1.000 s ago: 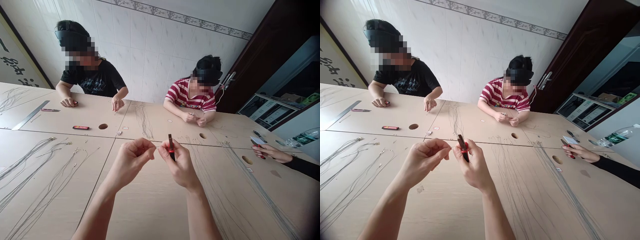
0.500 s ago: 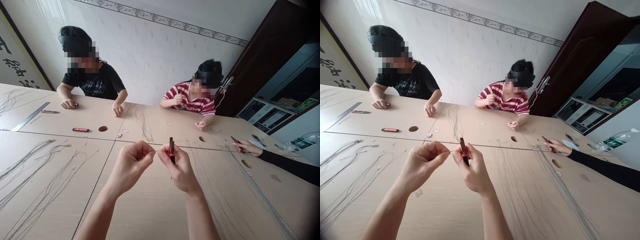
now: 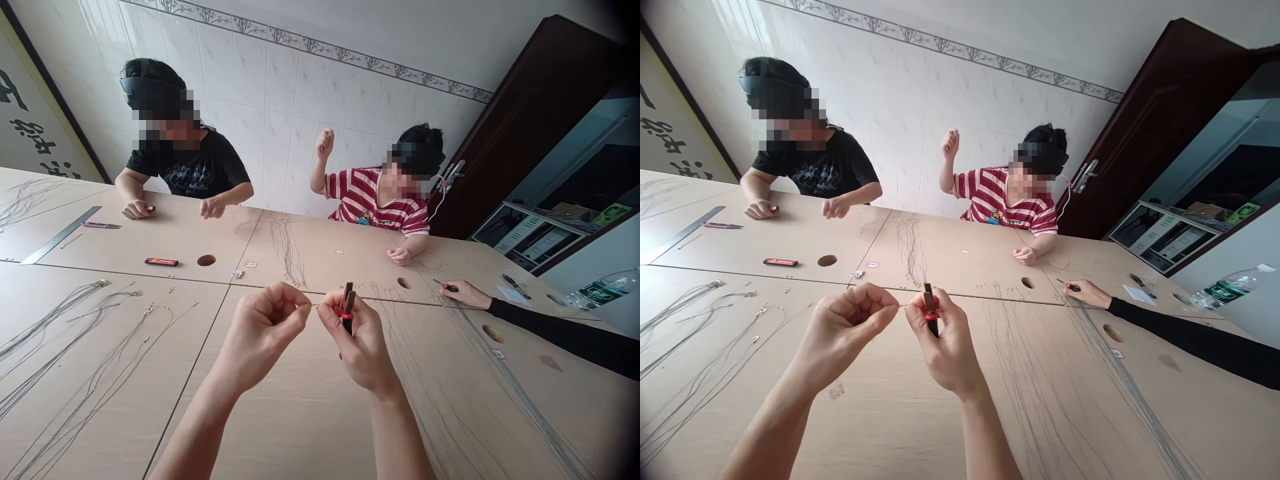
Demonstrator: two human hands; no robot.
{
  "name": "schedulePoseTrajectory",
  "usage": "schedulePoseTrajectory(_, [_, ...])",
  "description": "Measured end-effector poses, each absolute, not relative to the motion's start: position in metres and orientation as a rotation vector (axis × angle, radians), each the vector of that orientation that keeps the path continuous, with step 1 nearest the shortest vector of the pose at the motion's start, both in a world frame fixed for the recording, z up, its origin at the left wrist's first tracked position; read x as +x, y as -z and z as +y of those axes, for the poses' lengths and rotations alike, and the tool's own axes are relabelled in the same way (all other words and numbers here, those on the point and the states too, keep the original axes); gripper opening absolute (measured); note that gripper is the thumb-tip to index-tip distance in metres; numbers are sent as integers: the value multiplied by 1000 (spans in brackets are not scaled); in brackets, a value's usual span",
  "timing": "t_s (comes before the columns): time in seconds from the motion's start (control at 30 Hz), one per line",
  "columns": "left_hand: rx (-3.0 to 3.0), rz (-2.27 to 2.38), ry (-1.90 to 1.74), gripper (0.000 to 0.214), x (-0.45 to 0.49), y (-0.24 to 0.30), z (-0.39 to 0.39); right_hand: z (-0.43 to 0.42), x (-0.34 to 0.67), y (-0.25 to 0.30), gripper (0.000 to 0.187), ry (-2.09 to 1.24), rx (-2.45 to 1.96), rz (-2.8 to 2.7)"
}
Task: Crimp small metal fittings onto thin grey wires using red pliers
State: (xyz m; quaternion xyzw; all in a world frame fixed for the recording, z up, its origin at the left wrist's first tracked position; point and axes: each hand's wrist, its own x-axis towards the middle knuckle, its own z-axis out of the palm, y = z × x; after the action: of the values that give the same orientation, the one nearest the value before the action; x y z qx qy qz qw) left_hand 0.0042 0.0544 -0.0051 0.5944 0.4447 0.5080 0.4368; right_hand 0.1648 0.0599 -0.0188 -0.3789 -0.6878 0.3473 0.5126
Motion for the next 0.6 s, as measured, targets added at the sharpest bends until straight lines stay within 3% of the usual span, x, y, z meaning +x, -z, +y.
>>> schedulePoseTrajectory(0.6, [1558, 1217, -1273, 13, 6, 6, 50, 60, 165, 21, 19, -757, -897, -1705])
